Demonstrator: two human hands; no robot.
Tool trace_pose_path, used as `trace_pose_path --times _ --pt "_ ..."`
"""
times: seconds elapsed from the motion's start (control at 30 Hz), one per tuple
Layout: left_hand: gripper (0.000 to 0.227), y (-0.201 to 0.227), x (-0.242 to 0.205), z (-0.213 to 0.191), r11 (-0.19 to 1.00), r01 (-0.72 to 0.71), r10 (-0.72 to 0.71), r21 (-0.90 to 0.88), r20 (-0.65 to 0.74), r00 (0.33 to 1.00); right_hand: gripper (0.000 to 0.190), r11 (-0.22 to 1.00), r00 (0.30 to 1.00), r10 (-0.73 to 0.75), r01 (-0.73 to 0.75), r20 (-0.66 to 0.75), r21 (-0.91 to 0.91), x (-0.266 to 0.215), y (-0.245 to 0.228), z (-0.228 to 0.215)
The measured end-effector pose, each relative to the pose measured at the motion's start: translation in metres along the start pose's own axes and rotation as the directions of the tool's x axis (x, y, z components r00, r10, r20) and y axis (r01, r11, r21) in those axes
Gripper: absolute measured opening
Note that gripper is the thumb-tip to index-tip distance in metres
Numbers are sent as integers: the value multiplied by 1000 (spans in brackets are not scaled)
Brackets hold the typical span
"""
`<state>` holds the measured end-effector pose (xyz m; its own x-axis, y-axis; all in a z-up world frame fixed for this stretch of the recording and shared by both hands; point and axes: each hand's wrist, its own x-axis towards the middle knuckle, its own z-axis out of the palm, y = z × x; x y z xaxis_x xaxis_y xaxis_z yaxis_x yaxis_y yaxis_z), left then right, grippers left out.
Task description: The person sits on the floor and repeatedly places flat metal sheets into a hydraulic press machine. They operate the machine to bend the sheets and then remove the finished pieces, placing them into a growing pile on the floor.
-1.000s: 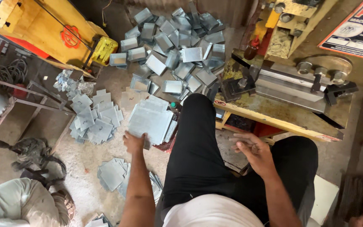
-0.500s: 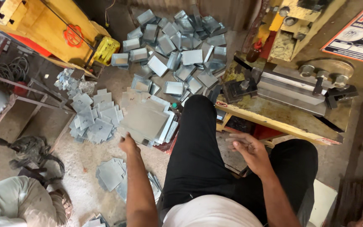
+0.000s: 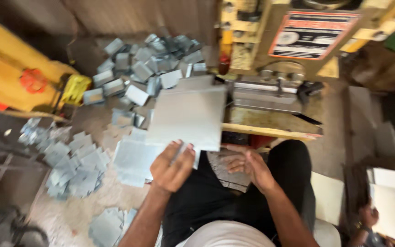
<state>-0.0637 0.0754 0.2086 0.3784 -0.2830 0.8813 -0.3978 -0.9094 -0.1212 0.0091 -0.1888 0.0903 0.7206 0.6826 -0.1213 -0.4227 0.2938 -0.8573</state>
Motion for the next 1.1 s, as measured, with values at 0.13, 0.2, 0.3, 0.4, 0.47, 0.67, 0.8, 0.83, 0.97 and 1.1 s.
trace_pose_path --times 0.13,0.2,0.3,0.4,0.47,0.67,0.8,0.83,0.97,1.1 --pt "9 33 5 36 959 -163 187 -231 87 978 83 901 977 -201 154 74 406 -26 -33 5" --pt "19 49 -5 58 936 -198 254 -290 170 952 71 916 973 -178 218 -148 335 -33 -35 -6" --pt "30 68 -22 96 951 -147 234 -271 326 916 66 962 906 -131 215 -402 171 -32 -24 -29" --pt "47 86 -30 117 929 51 168 -367 541 824 59 984 785 -89 164 -613 66 -23 -8 -56" --pt "52 89 -34 119 892 226 35 -392 559 829 50 985 724 -84 163 -685 51 -24 4 -71" --pt "53 74 -23 123 325 928 -615 -183 704 354 32 986 669 -131 166 -731 -25 -28 17 -94" --pt "57 72 -17 129 -47 975 -497 216 842 -210 30 977 652 -126 211 -748 20 -31 18 -88" --pt "55 73 -21 128 139 990 -597 5 798 80 30 974 638 -134 226 -758 18 -32 18 -84" --pt "50 83 -38 116 566 765 -568 -308 526 632 25 923 501 -383 241 -776 -299 -51 10 -54" --pt "57 103 -43 98 112 889 -318 -444 832 455 28 756 469 -571 -19 -674 -654 -73 -1 3"
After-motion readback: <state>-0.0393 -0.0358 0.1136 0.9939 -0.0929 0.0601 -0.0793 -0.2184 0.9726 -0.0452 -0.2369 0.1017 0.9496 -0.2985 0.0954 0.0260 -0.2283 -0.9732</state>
